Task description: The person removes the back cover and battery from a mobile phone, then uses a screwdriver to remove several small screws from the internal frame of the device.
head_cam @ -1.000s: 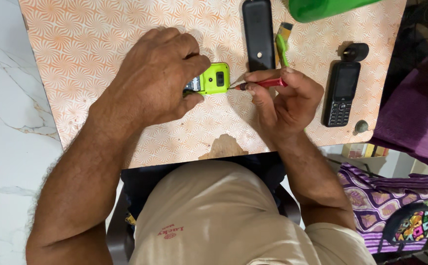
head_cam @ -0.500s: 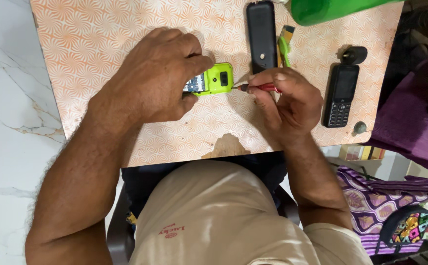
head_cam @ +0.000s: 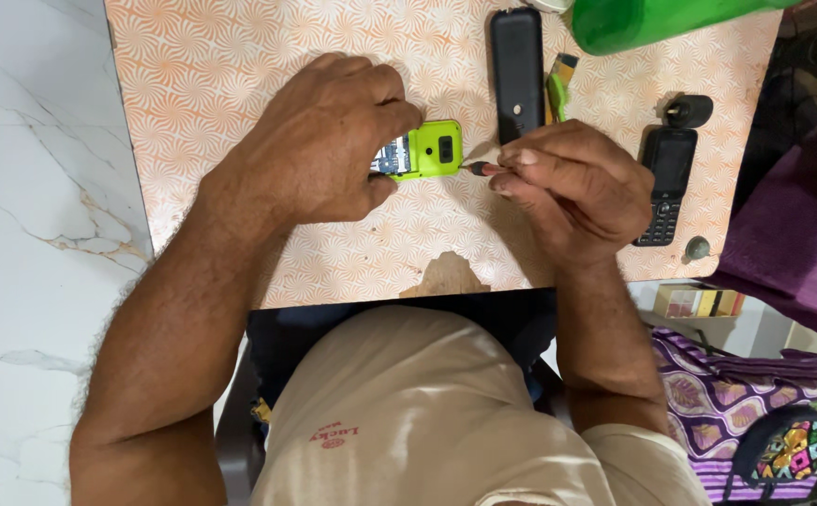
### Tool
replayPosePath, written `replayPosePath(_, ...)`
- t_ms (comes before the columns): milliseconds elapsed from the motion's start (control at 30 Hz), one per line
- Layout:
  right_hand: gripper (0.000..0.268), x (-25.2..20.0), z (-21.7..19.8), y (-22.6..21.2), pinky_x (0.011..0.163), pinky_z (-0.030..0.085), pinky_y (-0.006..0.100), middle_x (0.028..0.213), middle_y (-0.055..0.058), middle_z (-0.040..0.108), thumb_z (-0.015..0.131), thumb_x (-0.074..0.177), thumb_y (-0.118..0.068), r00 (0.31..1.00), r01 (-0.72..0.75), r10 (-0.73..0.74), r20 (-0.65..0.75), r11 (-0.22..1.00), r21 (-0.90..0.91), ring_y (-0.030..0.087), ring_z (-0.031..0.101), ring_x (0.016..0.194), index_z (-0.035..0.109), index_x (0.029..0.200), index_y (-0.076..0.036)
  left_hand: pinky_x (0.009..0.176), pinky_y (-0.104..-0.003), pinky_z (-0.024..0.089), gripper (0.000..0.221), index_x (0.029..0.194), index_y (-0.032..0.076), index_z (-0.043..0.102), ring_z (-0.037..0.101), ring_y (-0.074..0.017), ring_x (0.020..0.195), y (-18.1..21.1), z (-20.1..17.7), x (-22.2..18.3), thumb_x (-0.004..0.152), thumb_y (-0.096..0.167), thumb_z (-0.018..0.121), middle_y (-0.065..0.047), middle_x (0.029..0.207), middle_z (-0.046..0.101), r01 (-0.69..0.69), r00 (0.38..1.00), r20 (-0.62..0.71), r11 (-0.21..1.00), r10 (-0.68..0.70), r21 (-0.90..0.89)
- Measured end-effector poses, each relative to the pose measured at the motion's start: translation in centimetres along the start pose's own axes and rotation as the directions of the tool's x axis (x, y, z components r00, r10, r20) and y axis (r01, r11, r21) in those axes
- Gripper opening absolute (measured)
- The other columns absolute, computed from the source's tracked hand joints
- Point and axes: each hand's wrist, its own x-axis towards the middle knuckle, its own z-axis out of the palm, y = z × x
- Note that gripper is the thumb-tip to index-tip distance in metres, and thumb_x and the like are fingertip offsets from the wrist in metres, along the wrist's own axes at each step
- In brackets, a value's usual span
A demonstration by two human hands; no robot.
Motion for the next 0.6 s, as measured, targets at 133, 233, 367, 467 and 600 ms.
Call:
replayPosePath(133, 0.022, -0.2, 0.1, -0.2, 0.070, 0.068, 0.030, 0.098, 0.019, 0.072, 0.081, 0.091, 0.006, 1.000, -0.016, 0.015, -0.011, 0.999, -0.028, 0.026, 0.076, 0.089, 0.069, 0.109, 0.005, 0.093, -0.049, 0.047, 0.056, 0.113, 0.003, 0.076, 0.062, -0.0345, 0.103, 0.1, 0.2, 0.1, 0.060, 0.017, 0.088, -0.014, 0.103, 0.066, 0.022, 1.000, 0.018, 1.000, -0.022, 0.021)
replayPosePath(233, 0.022, -0.5, 0.2, -0.5, 0.070, 0.067, 0.031, 0.097, 0.019, 0.072, 0.081, 0.091, 0.007, 1.000, -0.023, 0.022, -0.016, 0.998, -0.057, 0.026, 0.076, 0.090, 0.070, 0.110, 0.004, 0.093, -0.049, 0.047, 0.055, 0.113, 0.004, 0.076, 0.062, -0.0346, 0.103, 0.1, 0.1, 0.1, 0.060, 0.016, 0.088, -0.014, 0.103, 0.067, 0.027, 0.999, 0.026, 0.999, -0.028, 0.017)
replayPosePath(367, 0.019, -0.6, 0.2, -0.6, 0.070, 0.067, 0.030, 0.096, 0.019, 0.072, 0.080, 0.094, 0.006, 0.999, -0.031, 0.031, -0.009, 0.997, -0.067, 0.025, 0.076, 0.090, 0.070, 0.110, 0.004, 0.093, -0.049, 0.047, 0.054, 0.112, 0.004, 0.076, 0.063, -0.0343, 0.102, 0.1, 0.1, 0.0, 0.061, 0.016, 0.088, -0.013, 0.101, 0.067, 0.019, 1.000, 0.017, 1.000, -0.019, 0.012)
replayPosePath(467, 0.015, -0.5, 0.2, -0.2, 0.071, 0.067, 0.029, 0.095, 0.022, 0.074, 0.074, 0.095, 0.006, 0.999, -0.042, 0.042, 0.000, 0.998, -0.046, 0.022, 0.077, 0.085, 0.070, 0.109, 0.005, 0.092, -0.049, 0.047, 0.054, 0.112, 0.004, 0.076, 0.063, -0.0347, 0.102, 0.1, 0.0, 0.0, 0.062, 0.016, 0.088, -0.013, 0.101, 0.067, 0.020, 1.000, 0.016, 1.000, -0.020, 0.010)
replayPosePath(600, 0.022, -0.3, 0.8, 0.5, 0.073, 0.066, 0.031, 0.102, 0.023, 0.073, 0.074, 0.097, -0.003, 1.000, 0.016, -0.015, -0.005, 0.997, 0.073, 0.026, 0.076, 0.091, 0.066, 0.117, 0.001, 0.092, -0.049, 0.047, 0.054, 0.112, 0.004, 0.076, 0.063, -0.0345, 0.102, 0.3, 0.0, 0.1, 0.061, 0.016, 0.087, -0.013, 0.101, 0.067, 0.016, 1.000, 0.007, 1.000, -0.017, 0.003)
